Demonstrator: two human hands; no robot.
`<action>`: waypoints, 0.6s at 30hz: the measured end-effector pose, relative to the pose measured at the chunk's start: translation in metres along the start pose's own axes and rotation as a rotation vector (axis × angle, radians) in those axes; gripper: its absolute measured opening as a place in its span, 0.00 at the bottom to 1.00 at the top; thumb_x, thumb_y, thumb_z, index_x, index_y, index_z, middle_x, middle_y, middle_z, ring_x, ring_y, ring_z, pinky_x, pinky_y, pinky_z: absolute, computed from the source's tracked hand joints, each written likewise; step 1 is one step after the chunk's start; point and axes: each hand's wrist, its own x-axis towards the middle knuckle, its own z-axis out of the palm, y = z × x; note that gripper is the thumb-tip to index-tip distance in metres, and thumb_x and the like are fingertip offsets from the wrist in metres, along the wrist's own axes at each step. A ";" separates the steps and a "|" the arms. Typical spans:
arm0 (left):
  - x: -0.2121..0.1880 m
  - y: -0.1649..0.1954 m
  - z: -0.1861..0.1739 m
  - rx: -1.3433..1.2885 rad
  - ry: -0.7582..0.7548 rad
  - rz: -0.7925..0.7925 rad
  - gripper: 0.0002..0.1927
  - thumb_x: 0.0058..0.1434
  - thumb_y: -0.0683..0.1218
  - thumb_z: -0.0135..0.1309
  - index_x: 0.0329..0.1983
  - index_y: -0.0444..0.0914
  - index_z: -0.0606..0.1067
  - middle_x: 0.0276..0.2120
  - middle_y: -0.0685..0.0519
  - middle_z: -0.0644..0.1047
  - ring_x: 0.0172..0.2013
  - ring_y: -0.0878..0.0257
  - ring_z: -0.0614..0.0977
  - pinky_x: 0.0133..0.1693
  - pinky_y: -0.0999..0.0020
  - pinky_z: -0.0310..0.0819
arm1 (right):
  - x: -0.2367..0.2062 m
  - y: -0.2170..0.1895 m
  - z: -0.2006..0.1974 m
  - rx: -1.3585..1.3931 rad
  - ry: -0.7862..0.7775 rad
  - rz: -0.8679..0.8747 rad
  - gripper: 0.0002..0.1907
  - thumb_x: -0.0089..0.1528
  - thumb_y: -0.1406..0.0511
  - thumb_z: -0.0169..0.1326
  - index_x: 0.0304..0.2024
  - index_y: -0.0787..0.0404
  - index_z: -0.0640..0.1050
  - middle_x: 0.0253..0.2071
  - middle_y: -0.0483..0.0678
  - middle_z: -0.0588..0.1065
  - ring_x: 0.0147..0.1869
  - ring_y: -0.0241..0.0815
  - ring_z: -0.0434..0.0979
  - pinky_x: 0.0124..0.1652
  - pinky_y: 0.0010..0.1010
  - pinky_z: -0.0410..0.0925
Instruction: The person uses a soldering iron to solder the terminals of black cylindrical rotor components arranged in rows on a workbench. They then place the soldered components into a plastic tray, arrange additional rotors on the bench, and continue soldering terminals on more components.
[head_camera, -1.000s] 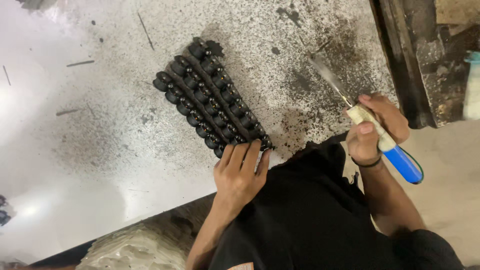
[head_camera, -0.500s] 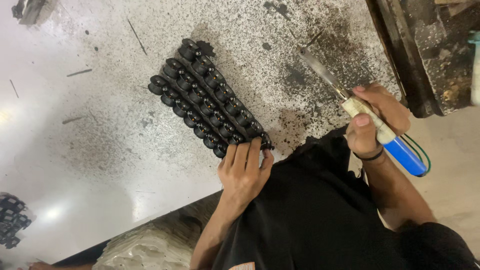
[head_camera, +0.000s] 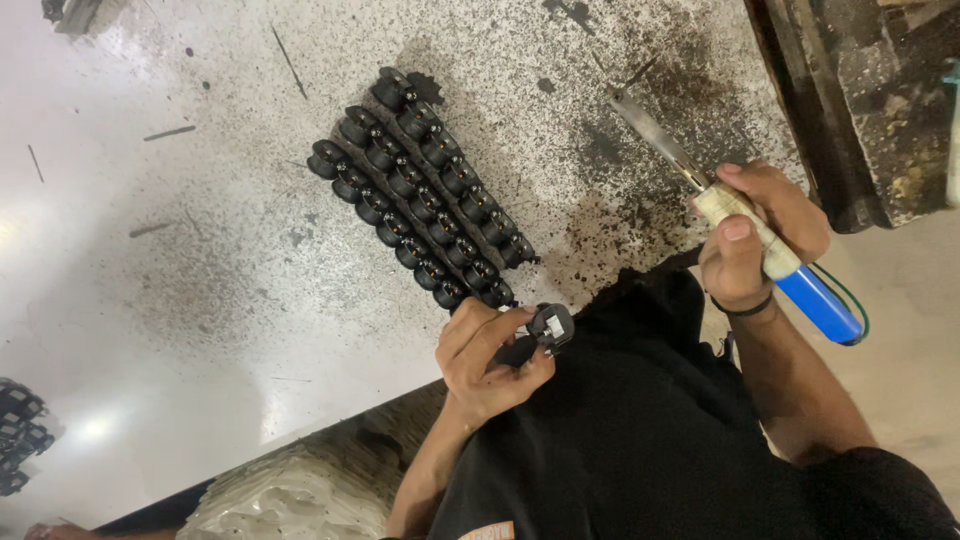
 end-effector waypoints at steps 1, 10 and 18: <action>0.000 0.000 0.000 0.019 0.002 -0.008 0.17 0.43 0.38 0.66 0.38 0.33 0.79 0.31 0.51 0.78 0.25 0.60 0.76 0.29 0.66 0.69 | -0.001 0.000 -0.001 0.008 -0.002 0.005 0.25 0.70 0.56 0.57 0.50 0.77 0.77 0.31 0.58 0.74 0.31 0.46 0.76 0.36 0.29 0.66; 0.012 -0.001 0.016 0.492 -0.029 0.076 0.15 0.52 0.40 0.67 0.43 0.34 0.79 0.31 0.52 0.74 0.30 0.58 0.75 0.29 0.64 0.70 | -0.004 0.006 -0.003 0.007 -0.009 -0.006 0.25 0.71 0.55 0.57 0.51 0.75 0.76 0.35 0.60 0.75 0.31 0.46 0.78 0.33 0.27 0.68; 0.011 0.002 0.018 0.594 0.012 0.085 0.14 0.56 0.42 0.67 0.45 0.35 0.79 0.31 0.52 0.73 0.29 0.58 0.74 0.30 0.64 0.70 | -0.007 0.013 -0.005 0.048 0.005 -0.024 0.23 0.71 0.58 0.57 0.52 0.77 0.75 0.40 0.61 0.76 0.32 0.46 0.77 0.34 0.30 0.69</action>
